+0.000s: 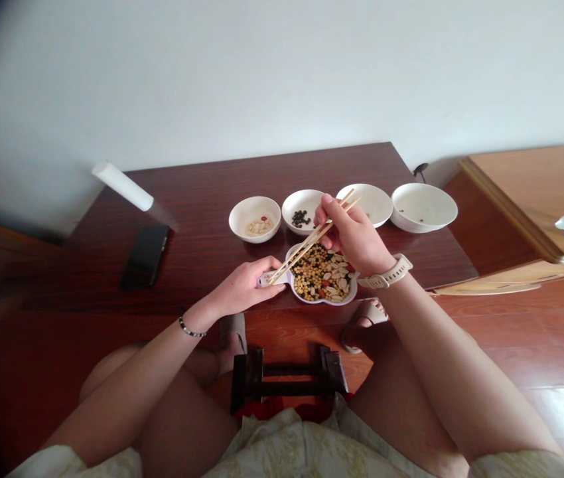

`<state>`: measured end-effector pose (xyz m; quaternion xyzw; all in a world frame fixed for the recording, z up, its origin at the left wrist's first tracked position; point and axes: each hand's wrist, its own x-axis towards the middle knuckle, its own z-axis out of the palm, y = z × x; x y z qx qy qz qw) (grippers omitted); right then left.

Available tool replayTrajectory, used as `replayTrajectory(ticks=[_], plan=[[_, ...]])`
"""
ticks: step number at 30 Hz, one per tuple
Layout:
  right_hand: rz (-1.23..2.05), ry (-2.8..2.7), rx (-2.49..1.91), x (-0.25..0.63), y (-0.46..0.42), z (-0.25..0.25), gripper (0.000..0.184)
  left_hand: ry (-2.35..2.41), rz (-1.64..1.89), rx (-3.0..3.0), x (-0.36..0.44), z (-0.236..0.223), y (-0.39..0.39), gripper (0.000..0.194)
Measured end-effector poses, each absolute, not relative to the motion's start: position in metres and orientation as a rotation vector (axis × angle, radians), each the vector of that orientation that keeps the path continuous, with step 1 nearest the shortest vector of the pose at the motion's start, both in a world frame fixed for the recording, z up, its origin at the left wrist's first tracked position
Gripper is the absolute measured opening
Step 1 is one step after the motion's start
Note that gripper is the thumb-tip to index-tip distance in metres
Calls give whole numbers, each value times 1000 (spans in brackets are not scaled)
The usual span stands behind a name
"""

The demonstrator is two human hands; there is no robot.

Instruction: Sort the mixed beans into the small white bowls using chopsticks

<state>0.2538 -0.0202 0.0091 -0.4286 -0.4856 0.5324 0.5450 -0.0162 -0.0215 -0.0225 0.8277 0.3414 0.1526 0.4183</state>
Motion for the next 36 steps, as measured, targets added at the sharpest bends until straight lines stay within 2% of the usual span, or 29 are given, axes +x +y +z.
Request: replayTrajectory(ticks=[19, 29, 36], plan=[[1190, -1149, -1077, 246, -18, 12, 53, 905, 346, 2099, -15, -19, -22, 24], [1272, -997, -914, 245, -16, 19, 51, 901, 346, 2112, -15, -20, -22, 22], [1050, -786, -855, 248, -1, 16, 43, 867, 352, 2078, -17, -18, -22, 22]])
